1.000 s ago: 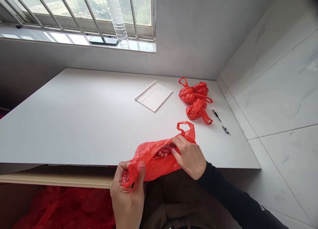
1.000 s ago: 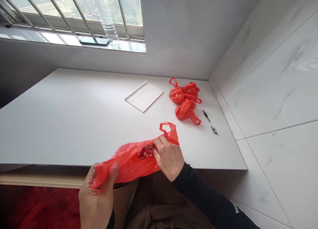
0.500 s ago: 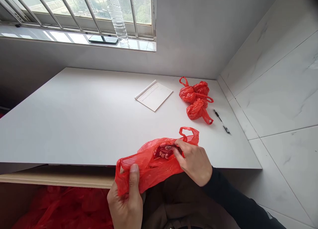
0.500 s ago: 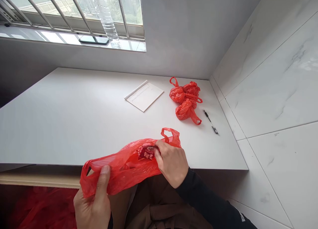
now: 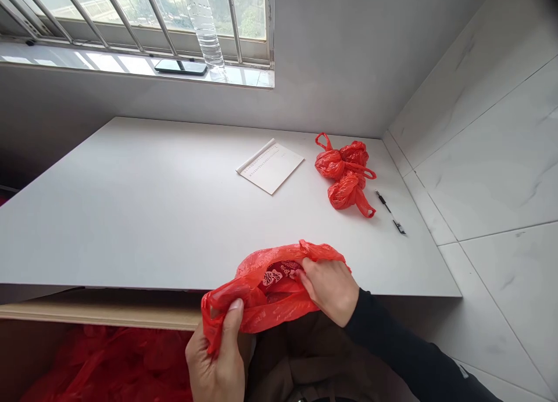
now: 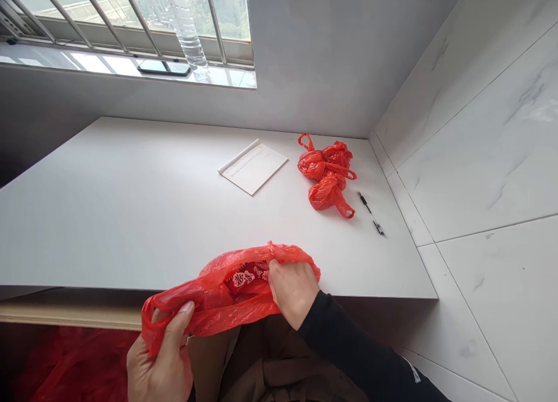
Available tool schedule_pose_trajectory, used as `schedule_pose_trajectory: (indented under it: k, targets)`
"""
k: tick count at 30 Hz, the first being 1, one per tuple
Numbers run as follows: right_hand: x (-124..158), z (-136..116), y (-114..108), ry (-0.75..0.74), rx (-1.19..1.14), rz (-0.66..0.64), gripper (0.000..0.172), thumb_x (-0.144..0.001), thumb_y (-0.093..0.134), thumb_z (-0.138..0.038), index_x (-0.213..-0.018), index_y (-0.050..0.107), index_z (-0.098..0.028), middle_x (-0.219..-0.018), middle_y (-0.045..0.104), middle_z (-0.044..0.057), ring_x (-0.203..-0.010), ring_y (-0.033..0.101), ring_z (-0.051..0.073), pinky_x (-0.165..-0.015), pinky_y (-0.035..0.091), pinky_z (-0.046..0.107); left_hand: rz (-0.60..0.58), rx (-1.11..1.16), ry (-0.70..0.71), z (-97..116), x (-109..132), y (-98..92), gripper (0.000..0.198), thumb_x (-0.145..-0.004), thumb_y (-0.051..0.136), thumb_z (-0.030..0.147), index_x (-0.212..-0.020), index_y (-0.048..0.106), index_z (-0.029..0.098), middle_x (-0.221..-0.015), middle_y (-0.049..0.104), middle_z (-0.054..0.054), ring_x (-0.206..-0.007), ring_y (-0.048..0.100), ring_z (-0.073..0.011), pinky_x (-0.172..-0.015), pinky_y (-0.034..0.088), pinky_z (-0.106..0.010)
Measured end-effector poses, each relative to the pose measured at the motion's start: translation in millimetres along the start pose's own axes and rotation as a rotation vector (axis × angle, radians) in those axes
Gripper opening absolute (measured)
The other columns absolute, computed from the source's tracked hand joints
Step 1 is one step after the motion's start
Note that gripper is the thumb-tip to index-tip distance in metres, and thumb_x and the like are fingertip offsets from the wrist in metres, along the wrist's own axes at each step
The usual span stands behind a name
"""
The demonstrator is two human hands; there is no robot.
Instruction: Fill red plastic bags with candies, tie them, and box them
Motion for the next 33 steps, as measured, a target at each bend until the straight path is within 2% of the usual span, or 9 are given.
schedule_pose_trajectory:
  k: [4, 7, 13, 19, 22, 25, 28, 31, 33]
  targets:
    - [-8, 0, 7, -0.008, 0.012, 0.021, 0.014, -0.094, 0.058, -0.029, -0.089, 0.067, -0.020, -0.080, 0.074, 0.008, -0.072, 0.070, 0.026, -0.058, 0.044, 0.034, -0.013, 0.025, -0.038, -9, 1, 3.9, 0.025, -0.077, 0.081, 0.043, -0.086, 0.077, 0.020, -0.085, 0.077, 0.001, -0.083, 0.071, -0.0184, -0.076, 0.057, -0.020]
    - [-9, -1, 6, -0.025, -0.012, 0.035, 0.010, -0.090, 0.061, -0.023, -0.096, 0.067, -0.019, -0.094, 0.075, 0.009, -0.083, 0.071, 0.026, -0.064, 0.047, 0.034, -0.061, 0.049, -0.040, -11, 2, 9.7, 0.023, -0.081, 0.078, 0.039, -0.095, 0.077, 0.020, -0.094, 0.078, 0.000, -0.092, 0.071, -0.0192, -0.083, 0.056, -0.021]
    - [8, 9, -11, -0.016, -0.109, 0.013, 0.018, -0.088, 0.060, -0.014, -0.102, 0.066, -0.025, -0.071, 0.073, 0.000, -0.067, 0.070, 0.023, -0.055, 0.038, 0.033, -0.022, 0.090, -0.007, -2, 2, 10.2, 0.018, -0.083, 0.075, 0.032, -0.098, 0.076, 0.021, -0.099, 0.077, -0.001, -0.094, 0.071, -0.0199, -0.083, 0.057, -0.022]
    - [19, 22, -22, 0.028, -0.079, -0.059, 0.022, -0.094, 0.058, -0.020, -0.111, 0.069, -0.028, -0.079, 0.077, 0.001, -0.072, 0.074, 0.026, -0.056, 0.040, 0.034, -0.003, 0.081, 0.017, 5, 4, 12.7, 0.019, -0.078, 0.079, 0.032, -0.093, 0.075, 0.021, -0.094, 0.076, 0.000, -0.088, 0.070, -0.0185, -0.079, 0.057, -0.021]
    - [23, 28, -29, 0.076, -0.057, -0.060, 0.024, -0.095, 0.057, -0.022, -0.115, 0.069, -0.028, -0.076, 0.075, 0.001, -0.070, 0.073, 0.027, -0.055, 0.043, 0.035, -0.023, 0.071, 0.035, 7, 6, 14.2, 0.017, -0.080, 0.078, 0.032, -0.094, 0.074, 0.022, -0.093, 0.075, 0.002, -0.088, 0.069, -0.0162, -0.080, 0.055, -0.019]
    - [30, 32, -43, 0.090, -0.129, 0.075, 0.029, -0.096, 0.058, -0.023, -0.124, 0.064, -0.027, -0.079, 0.075, 0.000, -0.070, 0.072, 0.024, -0.058, 0.048, 0.035, -0.025, 0.017, 0.096, 16, 8, 15.1, 0.016, -0.081, 0.076, 0.034, -0.092, 0.075, 0.022, -0.091, 0.075, 0.001, -0.084, 0.069, -0.0158, -0.078, 0.056, -0.018]
    - [42, 36, -63, 0.055, -0.349, 0.311, 0.035, -0.097, 0.058, -0.022, -0.131, 0.059, -0.030, -0.098, 0.074, -0.001, -0.078, 0.071, 0.018, -0.061, 0.052, 0.029, -0.010, -0.092, 0.188, 32, 13, 16.6, 0.020, -0.082, 0.075, 0.037, -0.093, 0.075, 0.021, -0.091, 0.076, 0.000, -0.085, 0.071, -0.0182, -0.077, 0.057, -0.021]
    - [52, 47, -79, 0.084, -0.491, 0.531, 0.036, -0.097, 0.060, -0.028, -0.133, 0.053, -0.032, -0.101, 0.068, 0.000, -0.079, 0.065, 0.016, -0.060, 0.052, 0.026, 0.000, -0.184, 0.254, 47, 20, 20.4, 0.025, -0.084, 0.073, 0.041, -0.099, 0.073, 0.020, -0.091, 0.075, -0.001, -0.086, 0.070, -0.0191, -0.079, 0.057, -0.023]
    - [54, 52, -85, 0.107, -0.440, 0.638, 0.048, -0.094, 0.065, -0.035, -0.139, 0.047, -0.031, -0.109, 0.064, 0.004, -0.092, 0.063, 0.021, -0.075, 0.055, 0.033, 0.012, -0.212, 0.253, 53, 25, 22.7, 0.029, -0.084, 0.072, 0.044, -0.101, 0.069, 0.021, -0.091, 0.072, -0.001, -0.084, 0.069, -0.0188, -0.077, 0.057, -0.023]
Point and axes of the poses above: each hand's wrist, its own x-axis away from the middle knuckle, its own y-axis out of the palm, z = x × y, the point moved 6 cm from there along -x, towards the middle knuckle
